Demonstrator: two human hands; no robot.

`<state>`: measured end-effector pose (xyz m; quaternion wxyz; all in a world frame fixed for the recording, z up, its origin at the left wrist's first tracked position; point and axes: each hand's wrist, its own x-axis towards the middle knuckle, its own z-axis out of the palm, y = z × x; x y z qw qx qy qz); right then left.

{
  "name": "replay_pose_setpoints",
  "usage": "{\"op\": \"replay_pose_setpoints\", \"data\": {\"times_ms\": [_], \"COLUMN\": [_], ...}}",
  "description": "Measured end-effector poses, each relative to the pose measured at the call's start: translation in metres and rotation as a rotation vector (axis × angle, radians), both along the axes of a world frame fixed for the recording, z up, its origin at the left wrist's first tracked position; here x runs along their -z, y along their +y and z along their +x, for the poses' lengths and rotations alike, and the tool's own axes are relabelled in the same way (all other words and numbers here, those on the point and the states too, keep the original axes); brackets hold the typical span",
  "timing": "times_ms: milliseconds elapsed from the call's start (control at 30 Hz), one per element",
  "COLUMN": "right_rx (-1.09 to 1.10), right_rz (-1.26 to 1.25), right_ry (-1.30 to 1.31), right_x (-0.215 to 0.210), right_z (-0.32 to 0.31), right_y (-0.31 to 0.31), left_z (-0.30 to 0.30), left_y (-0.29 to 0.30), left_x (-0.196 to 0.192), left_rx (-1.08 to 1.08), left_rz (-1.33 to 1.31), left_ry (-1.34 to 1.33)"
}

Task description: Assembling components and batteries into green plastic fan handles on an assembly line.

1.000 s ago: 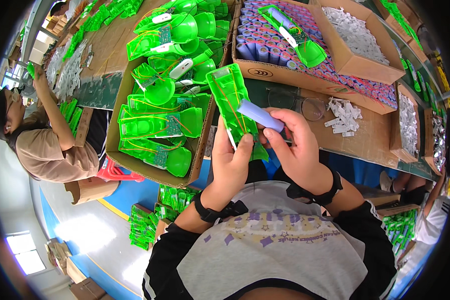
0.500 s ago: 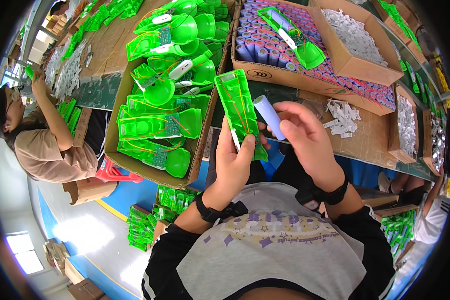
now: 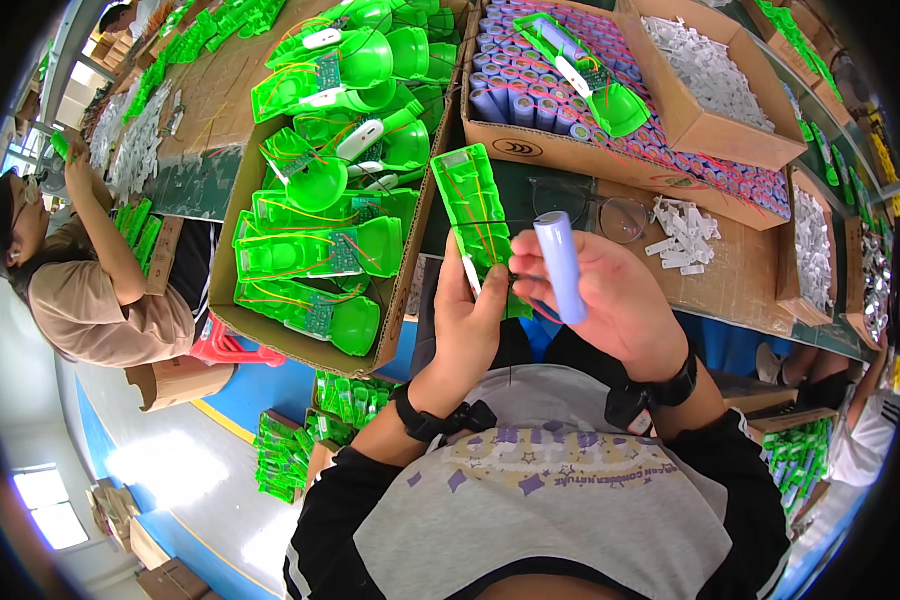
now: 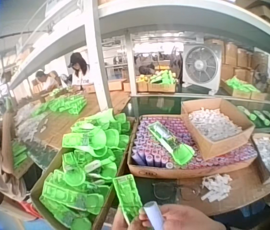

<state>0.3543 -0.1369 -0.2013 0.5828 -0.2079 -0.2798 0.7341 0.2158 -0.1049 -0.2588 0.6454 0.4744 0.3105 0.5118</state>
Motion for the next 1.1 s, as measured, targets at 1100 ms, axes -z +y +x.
{"op": "replay_pose_setpoints", "data": {"times_ms": [1100], "right_rx": [0.395], "right_rz": [0.143], "right_ry": [-1.145], "right_x": [0.014], "right_z": [-0.007], "right_y": [0.020], "left_z": [0.010], "left_y": [-0.007], "left_x": [-0.012], "left_rx": [0.056], "left_rz": [-0.008], "left_ry": [0.182]}}
